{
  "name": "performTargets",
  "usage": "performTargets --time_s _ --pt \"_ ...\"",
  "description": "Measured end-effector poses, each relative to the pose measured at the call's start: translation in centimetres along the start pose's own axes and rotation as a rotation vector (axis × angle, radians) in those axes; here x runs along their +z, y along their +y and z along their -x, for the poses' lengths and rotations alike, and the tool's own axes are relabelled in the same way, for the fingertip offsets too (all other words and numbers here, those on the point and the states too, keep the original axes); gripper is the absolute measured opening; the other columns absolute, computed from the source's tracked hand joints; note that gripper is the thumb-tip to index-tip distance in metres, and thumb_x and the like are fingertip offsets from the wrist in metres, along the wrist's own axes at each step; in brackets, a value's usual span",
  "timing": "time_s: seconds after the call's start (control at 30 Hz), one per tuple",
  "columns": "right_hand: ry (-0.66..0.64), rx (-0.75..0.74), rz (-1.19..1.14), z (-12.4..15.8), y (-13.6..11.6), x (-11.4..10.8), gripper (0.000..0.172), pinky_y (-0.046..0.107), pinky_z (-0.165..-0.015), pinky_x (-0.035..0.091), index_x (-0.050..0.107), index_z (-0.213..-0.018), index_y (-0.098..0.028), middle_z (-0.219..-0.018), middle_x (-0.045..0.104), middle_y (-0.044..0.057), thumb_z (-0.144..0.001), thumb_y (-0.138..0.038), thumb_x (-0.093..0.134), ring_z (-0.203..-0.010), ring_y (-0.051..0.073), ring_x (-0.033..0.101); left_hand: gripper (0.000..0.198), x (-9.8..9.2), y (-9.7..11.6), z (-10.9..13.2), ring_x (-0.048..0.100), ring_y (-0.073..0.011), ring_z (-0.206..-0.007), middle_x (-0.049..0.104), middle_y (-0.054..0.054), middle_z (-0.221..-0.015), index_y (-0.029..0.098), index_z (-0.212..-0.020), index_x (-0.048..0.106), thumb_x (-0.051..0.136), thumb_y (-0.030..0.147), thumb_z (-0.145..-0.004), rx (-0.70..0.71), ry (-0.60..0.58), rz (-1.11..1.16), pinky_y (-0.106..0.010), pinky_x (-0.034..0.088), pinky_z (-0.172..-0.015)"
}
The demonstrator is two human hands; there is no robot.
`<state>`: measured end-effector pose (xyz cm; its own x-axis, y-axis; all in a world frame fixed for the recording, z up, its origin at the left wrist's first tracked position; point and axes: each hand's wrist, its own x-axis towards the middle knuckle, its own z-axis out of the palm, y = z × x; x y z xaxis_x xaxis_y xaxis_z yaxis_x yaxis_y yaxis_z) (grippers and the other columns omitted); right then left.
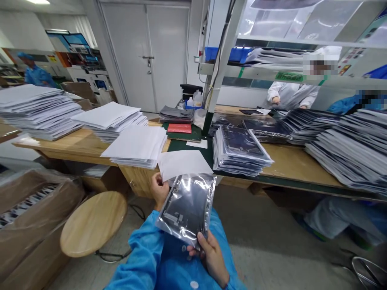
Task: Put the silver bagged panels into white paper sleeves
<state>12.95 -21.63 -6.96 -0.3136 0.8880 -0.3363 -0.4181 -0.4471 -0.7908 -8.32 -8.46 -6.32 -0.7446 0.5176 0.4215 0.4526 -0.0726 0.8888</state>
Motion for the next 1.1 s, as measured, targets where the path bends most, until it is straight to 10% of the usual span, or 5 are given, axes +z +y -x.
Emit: performTargets --time_s 0.53,0.7,0.8,0.93,1.1 --pt "0.301 -0.18 -0.273 -4.8 0.2 3.7 0.055 0.031 -0.062 0.061 0.063 -0.094 -0.021 -0.084 0.075 0.0 -0.057 -0.052 0.09 -0.07 0.021 0.074 0.002 -2.7 -1.1 5.9 0.061 -0.0129 -0.059 0.064 0.0 -0.066 0.02 -0.076 0.065 0.064 0.021 -0.075 0.375 -0.098 -0.012 -0.022 0.048 -0.062" --pt "0.183 -0.133 -0.279 -6.4 0.7 3.9 0.05 0.024 -0.055 0.058 0.064 -0.096 -0.021 -0.085 0.075 0.001 -0.064 -0.049 0.089 -0.065 0.016 0.072 0.023 -2.8 -0.8 9.2 0.062 -0.0142 -0.071 0.063 -0.002 -0.078 0.019 -0.09 0.063 0.072 0.035 -0.076 -0.006 -0.17 0.342 -0.023 0.05 -0.067" --pt "0.135 -0.102 -0.241 -6.9 1.6 3.7 0.048 0.023 -0.048 0.055 0.063 -0.097 -0.021 -0.084 0.074 0.001 -0.067 -0.05 0.087 -0.062 0.016 0.07 0.053 -2.2 0.9 7.9 0.065 -0.0183 -0.094 0.066 -0.007 -0.104 0.02 -0.115 0.056 0.075 0.047 -0.074 -0.361 -0.044 0.639 -0.028 0.052 -0.081" --pt "0.011 -0.055 -0.132 -8.1 3.2 3.8 0.054 0.025 -0.044 0.053 0.062 -0.099 -0.02 -0.08 0.073 0.002 -0.07 -0.062 0.079 -0.057 0.018 0.069 0.054 -1.3 3.5 4.8 0.068 -0.0247 -0.095 0.071 -0.01 -0.102 0.016 -0.108 0.064 0.081 0.045 -0.067 -0.734 -0.186 0.679 -0.037 0.054 -0.086" --pt "-0.009 -0.335 0.237 -10.6 0.3 2.3 0.042 0.038 -0.071 0.06 0.064 -0.107 -0.02 -0.1 0.072 0.009 -0.084 -0.054 0.068 -0.088 0.025 0.069 0.04 -2.3 5.2 0.8 0.063 -0.0266 -0.112 0.073 -0.007 -0.101 0.019 -0.099 0.069 0.079 0.044 -0.071 -0.362 -0.127 0.425 -0.039 0.048 -0.102"
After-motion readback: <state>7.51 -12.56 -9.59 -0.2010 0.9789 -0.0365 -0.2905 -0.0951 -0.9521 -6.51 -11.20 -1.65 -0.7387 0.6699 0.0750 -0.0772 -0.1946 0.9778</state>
